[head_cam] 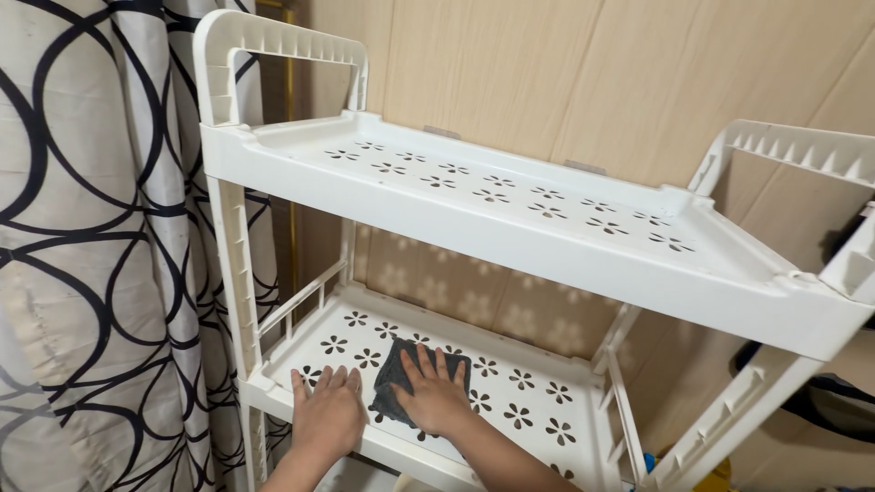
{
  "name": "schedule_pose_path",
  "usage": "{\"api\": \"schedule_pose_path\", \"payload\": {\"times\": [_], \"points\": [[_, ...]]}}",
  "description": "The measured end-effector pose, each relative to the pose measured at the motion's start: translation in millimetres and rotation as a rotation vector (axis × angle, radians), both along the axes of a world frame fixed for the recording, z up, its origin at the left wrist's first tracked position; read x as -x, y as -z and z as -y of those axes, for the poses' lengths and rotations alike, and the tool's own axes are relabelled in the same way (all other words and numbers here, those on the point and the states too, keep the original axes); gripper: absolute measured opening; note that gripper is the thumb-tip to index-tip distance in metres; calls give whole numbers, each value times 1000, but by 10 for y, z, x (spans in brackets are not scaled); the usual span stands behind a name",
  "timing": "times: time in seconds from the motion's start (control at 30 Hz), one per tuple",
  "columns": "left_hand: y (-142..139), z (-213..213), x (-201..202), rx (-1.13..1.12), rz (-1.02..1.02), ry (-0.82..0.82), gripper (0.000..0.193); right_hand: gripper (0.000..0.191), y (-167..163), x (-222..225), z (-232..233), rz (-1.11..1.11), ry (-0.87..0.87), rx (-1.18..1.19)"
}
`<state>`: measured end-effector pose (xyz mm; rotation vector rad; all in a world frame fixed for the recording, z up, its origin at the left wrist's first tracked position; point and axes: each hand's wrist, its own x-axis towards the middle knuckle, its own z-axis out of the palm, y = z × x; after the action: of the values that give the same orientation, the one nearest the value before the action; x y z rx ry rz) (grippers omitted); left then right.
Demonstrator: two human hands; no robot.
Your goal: The person wipes the surfaces of a white plastic bathroom shelf with a grey cloth. They repeatedly dip the cloth into a white bucket of water, wring it out, and wipe the top and lower shelves of the unit.
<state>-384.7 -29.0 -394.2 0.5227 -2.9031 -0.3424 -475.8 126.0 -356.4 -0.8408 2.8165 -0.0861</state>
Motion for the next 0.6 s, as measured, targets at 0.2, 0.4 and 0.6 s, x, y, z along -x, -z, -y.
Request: {"api": "schedule_pose_path", "payload": {"times": [0.2, 0.4, 0.6], "points": [[-44, 14, -76, 13, 7, -11, 62, 85, 37, -123, -434, 45, -12, -6], [58, 47, -89, 6, -47, -53, 66, 78, 120, -153, -929, 72, 55, -34], [322, 140, -284, -138, -623, -210, 56, 72, -66, -211, -718, 123, 0, -125]]}}
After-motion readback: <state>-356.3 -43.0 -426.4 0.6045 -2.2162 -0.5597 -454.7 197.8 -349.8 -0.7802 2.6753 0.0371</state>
